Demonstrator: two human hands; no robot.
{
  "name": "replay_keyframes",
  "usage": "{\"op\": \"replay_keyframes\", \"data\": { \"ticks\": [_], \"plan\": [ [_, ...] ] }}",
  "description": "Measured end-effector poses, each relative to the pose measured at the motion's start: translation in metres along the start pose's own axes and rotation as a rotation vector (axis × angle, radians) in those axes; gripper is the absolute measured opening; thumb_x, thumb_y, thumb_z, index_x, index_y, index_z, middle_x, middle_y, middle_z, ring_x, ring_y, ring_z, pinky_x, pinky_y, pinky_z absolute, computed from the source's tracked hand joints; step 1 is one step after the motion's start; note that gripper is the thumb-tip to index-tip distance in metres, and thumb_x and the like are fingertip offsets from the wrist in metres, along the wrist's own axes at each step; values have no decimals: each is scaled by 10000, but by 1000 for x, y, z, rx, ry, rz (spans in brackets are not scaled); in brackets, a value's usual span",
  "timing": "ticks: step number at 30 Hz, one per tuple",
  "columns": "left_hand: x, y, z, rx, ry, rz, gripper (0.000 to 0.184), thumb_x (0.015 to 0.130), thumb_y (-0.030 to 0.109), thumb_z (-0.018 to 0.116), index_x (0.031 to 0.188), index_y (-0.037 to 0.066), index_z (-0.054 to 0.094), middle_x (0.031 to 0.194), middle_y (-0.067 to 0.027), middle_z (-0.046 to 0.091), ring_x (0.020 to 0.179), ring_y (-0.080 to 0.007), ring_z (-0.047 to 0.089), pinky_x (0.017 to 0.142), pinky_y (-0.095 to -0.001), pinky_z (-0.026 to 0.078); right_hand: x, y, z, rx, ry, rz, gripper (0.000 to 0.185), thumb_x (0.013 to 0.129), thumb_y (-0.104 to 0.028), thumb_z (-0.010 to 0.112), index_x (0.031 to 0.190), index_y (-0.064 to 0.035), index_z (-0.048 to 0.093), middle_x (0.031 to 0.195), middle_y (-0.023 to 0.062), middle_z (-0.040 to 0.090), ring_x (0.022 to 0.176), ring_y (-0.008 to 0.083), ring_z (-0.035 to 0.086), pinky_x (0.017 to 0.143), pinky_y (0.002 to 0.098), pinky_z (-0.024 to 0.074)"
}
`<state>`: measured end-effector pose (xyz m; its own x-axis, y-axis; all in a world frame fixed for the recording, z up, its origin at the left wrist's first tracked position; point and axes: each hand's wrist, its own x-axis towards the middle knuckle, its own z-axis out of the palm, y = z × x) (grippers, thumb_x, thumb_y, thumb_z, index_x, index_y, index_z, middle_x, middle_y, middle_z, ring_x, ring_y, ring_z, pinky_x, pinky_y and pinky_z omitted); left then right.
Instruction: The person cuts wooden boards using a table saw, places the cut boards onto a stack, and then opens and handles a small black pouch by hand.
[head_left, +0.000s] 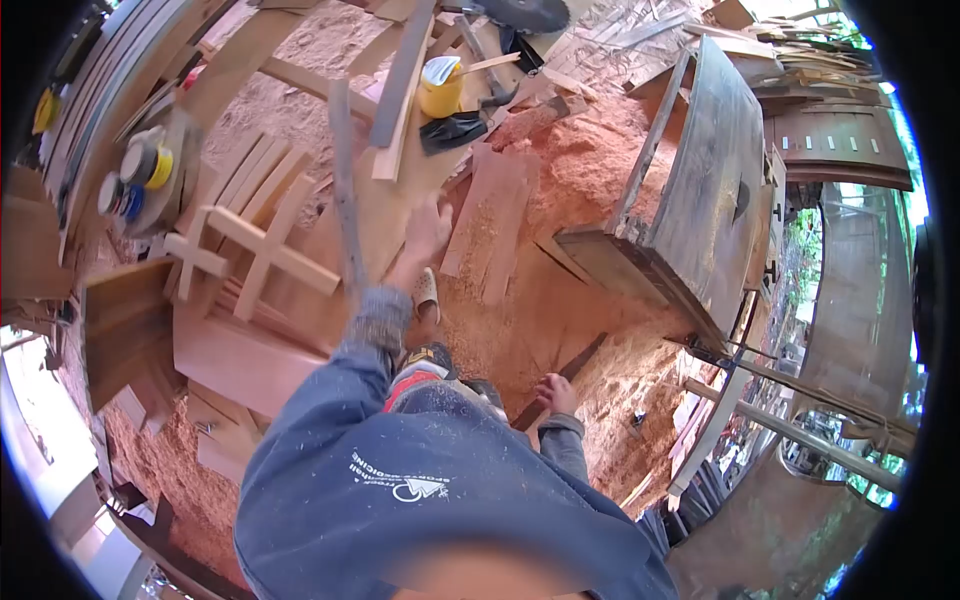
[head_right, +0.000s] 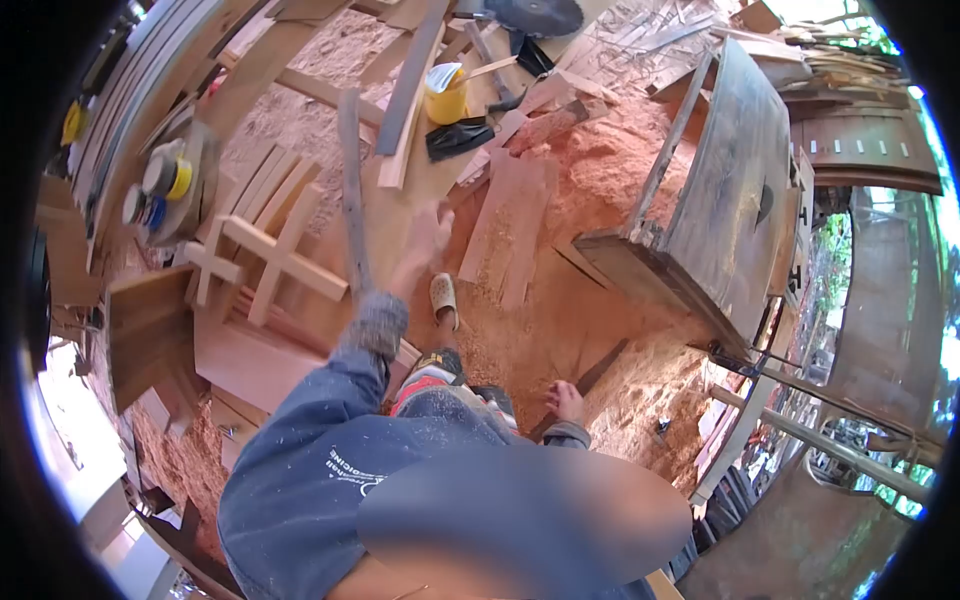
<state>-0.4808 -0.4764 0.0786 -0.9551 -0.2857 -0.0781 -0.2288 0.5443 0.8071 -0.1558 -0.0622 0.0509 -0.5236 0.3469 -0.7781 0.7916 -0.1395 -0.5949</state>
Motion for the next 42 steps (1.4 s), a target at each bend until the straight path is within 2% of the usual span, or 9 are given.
{"op": "replay_keyframes", "data": {
  "ticks": [4, 13, 19, 24, 27, 36, 39, 40, 42],
  "plan": [
    [118, 1, 14, 308, 154, 456, 231, 937, 213, 651, 1133, 101, 699, 1185, -114, 644, 1074, -336, 620, 898, -495, 503, -8, -39, -13, 56, 123, 19, 284, 1042, -274, 621, 1160, -17, 650, 1015, 94, 687, 745, 168, 669, 548, 274, 509],
    [167, 9, 38, 481, 95, 461, 143, 915, 119, 673, 1051, 88, 701, 1065, -108, 693, 1076, -311, 619, 878, -465, 484, -32, 2, -18, -273, 137, 246, 358, 1024, -304, 620, 1219, -7, 660, 1092, 121, 705, 802, 219, 719, 590, 306, 558],
    [126, 67, 13, 0, 8, 349, 82, 924, 54, 576, 935, 55, 657, 837, -170, 707, 870, -385, 683, 780, -489, 508, 10, -89, 38, -458, 68, -294, 262, 1009, -237, 663, 1090, 4, 728, 913, 93, 733, 780, 133, 682, 680, 306, 546],
    [154, 26, 24, 247, 65, -1, 334, 933, 189, 694, 1216, 29, 623, 1334, -211, 602, 1263, -406, 554, 1034, -501, 486, -18, -246, 88, -444, -44, -619, 269, 1034, -215, 632, 1121, 27, 710, 931, 87, 731, 870, 146, 689, 774, 312, 557],
    [169, -6, 45, 287, 215, -48, 406, 934, 230, 713, 1253, 14, 586, 1306, -202, 602, 1270, -411, 540, 1025, -524, 486, 1, -209, 34, -319, 25, -599, 247, 1037, -207, 618, 1092, 13, 715, 926, 79, 726, 878, 133, 680, 762, 306, 551],
    [198, -8, 48, 318, 138, -191, 325, 953, 291, 712, 1087, -5, 726, 1089, -196, 723, 1079, -357, 696, 895, -488, 547, -70, 58, -131, -453, 222, 279, 373, 1006, -344, 643, 1005, 22, 719, 841, 80, 711, 767, 161, 664, 677, 334, 543],
    [197, -18, 49, 246, -84, -100, 301, 960, 266, 700, 1053, -15, 758, 968, -206, 764, 990, -333, 747, 842, -476, 565, -95, 89, -130, -429, 179, 367, 366, 1011, -343, 635, 1010, 14, 716, 832, 76, 706, 759, 165, 660, 677, 334, 539],
    [190, 22, 25, 76, -433, -415, 313, 968, 280, 696, 1122, 16, 762, 951, -212, 771, 967, -279, 758, 811, -410, 571, -96, 94, -129, -429, 154, 364, 364, 1013, -343, 633, 1011, 12, 715, 829, 75, 704, 756, 166, 659, 677, 334, 538],
    [170, 15, 28, 70, -440, -34, 304, 980, 294, 699, 1084, 15, 762, 806, -161, 748, 833, -193, 744, 764, -345, 563, -84, 94, -125, -453, 114, 250, 359, 1016, -342, 627, 1014, 7, 712, 823, 73, 701, 751, 168, 656, 677, 333, 535]
  ]
}}
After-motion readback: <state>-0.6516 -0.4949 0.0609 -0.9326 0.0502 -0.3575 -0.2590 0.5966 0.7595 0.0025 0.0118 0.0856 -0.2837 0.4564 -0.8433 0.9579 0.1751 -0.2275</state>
